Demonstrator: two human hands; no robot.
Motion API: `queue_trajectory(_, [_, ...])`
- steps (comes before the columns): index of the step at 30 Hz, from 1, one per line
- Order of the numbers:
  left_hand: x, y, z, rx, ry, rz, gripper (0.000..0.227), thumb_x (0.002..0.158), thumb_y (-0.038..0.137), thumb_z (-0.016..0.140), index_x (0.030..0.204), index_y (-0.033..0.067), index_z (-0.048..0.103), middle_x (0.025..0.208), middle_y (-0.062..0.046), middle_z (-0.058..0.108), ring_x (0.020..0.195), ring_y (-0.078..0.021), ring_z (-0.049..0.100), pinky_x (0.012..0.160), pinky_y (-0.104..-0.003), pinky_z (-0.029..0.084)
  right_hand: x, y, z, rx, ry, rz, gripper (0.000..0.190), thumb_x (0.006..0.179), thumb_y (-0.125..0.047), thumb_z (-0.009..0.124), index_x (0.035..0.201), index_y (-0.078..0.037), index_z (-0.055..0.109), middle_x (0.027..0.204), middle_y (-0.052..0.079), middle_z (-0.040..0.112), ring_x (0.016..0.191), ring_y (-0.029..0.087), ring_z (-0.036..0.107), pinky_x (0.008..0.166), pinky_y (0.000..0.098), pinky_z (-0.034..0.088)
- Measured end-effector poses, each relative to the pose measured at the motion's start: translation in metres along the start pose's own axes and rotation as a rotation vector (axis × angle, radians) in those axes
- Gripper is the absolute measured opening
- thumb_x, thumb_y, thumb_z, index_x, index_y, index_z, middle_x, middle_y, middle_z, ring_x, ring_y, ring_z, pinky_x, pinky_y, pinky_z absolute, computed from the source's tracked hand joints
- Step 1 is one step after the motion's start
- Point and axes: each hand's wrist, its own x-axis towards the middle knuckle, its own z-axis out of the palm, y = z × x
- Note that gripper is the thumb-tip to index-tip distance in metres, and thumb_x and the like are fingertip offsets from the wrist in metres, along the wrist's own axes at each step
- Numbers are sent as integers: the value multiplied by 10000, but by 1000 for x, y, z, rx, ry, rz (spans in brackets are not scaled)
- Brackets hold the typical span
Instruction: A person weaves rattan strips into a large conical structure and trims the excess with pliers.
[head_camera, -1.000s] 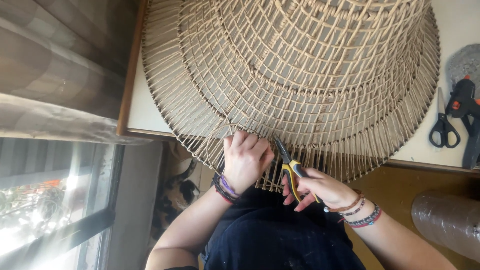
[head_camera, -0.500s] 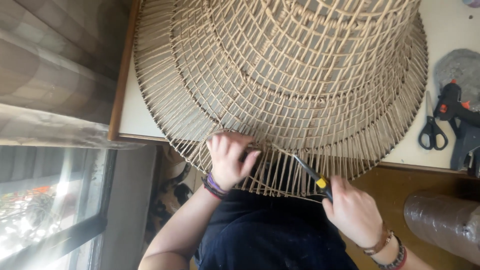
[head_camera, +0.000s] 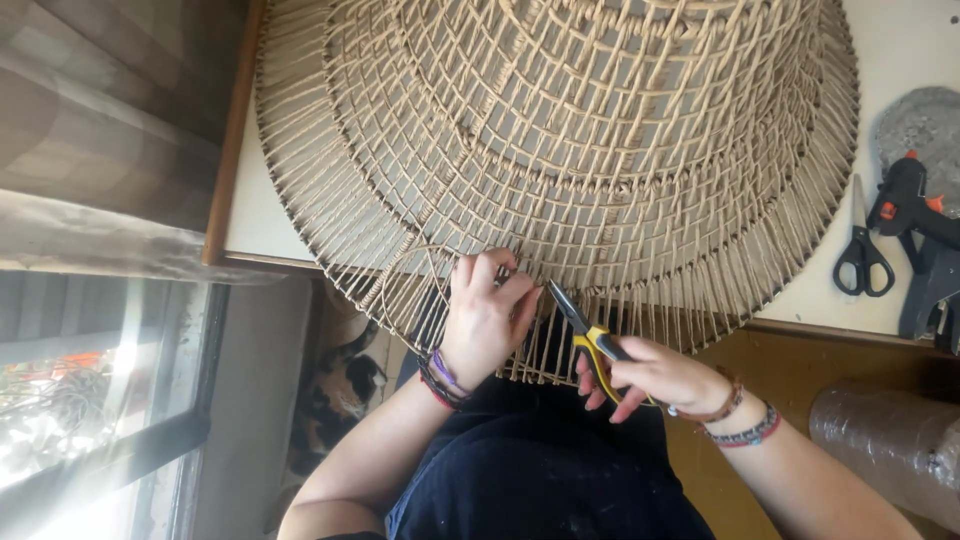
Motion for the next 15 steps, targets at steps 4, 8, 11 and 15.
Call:
queue_trajectory(4, [10, 9, -10, 90, -75, -9, 143, 927, 216, 695, 823, 131, 645, 1049, -38, 460, 993, -292, 514, 761, -397, 453, 5, -18, -14, -15, -70, -22, 419, 830, -1, 429, 1180, 126, 621, 1026, 244, 704, 952, 351, 779, 622, 466, 698])
queue_trajectory(8, [15, 15, -18, 230, -146, -10, 144, 933, 261, 690, 827, 166, 668, 1018, -24, 460, 919, -264, 510, 733, -371, 453, 12, -24, -30, -120, -127, 42, 393, 792, 21, 424, 1096, 103, 659, 975, 196, 720, 911, 295, 776, 573, 406, 673])
queue_trajectory(11, [15, 15, -17, 289, -125, 26, 175, 945, 297, 677, 816, 181, 653, 1018, -27, 471, 901, -265, 509, 726, -372, 435, 11, -31, -35, -149, -138, 81, 375, 798, 11, 431, 1079, 98, 663, 929, 201, 738, 838, 283, 783, 486, 353, 636])
queue_trajectory(15, [9, 13, -10, 308, -90, 48, 191, 959, 314, 663, 825, 180, 635, 1017, -33, 478, 895, -276, 510, 708, -381, 430, 18, -25, -48, -212, -124, 96, 329, 785, -1, 452, 1013, 105, 664, 760, 167, 668, 646, 242, 729, 305, 238, 479])
